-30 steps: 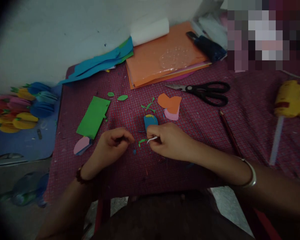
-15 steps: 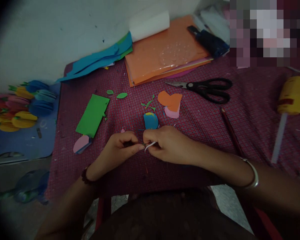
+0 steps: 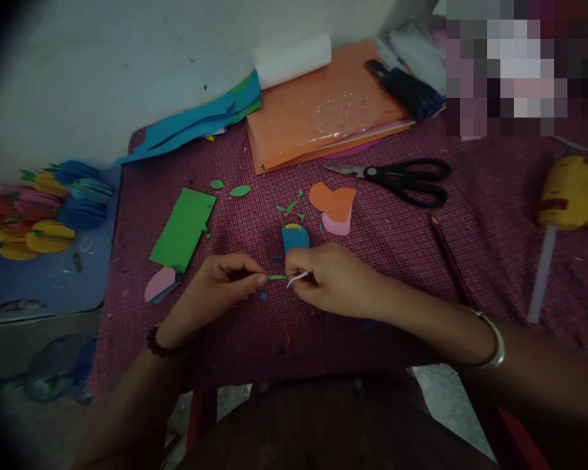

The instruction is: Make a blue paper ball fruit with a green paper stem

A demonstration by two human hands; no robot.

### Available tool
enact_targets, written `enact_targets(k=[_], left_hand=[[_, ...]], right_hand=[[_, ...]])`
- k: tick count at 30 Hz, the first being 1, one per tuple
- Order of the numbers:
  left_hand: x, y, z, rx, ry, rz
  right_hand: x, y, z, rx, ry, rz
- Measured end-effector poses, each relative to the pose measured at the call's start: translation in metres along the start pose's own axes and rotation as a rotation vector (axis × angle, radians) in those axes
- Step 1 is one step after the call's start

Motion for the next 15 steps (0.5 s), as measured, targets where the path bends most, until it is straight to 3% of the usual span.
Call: enact_targets(k=[15], left_hand=[[-0.0001, 0.0024, -0.0016, -0.048, -0.064, -0.046]], right_hand=[[-0.0044, -0.0006, -0.0059, -0.025, -0.086, -0.058]])
Point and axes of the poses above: each hand's wrist, its own x-axis away from the middle knuckle, its own y-axis out of the back of the hand, z = x × y, the point moved 5 cm from there along -x, towards the middle knuckle, and after that the axes turned 4 degrees about z, right-handed, at the moved point
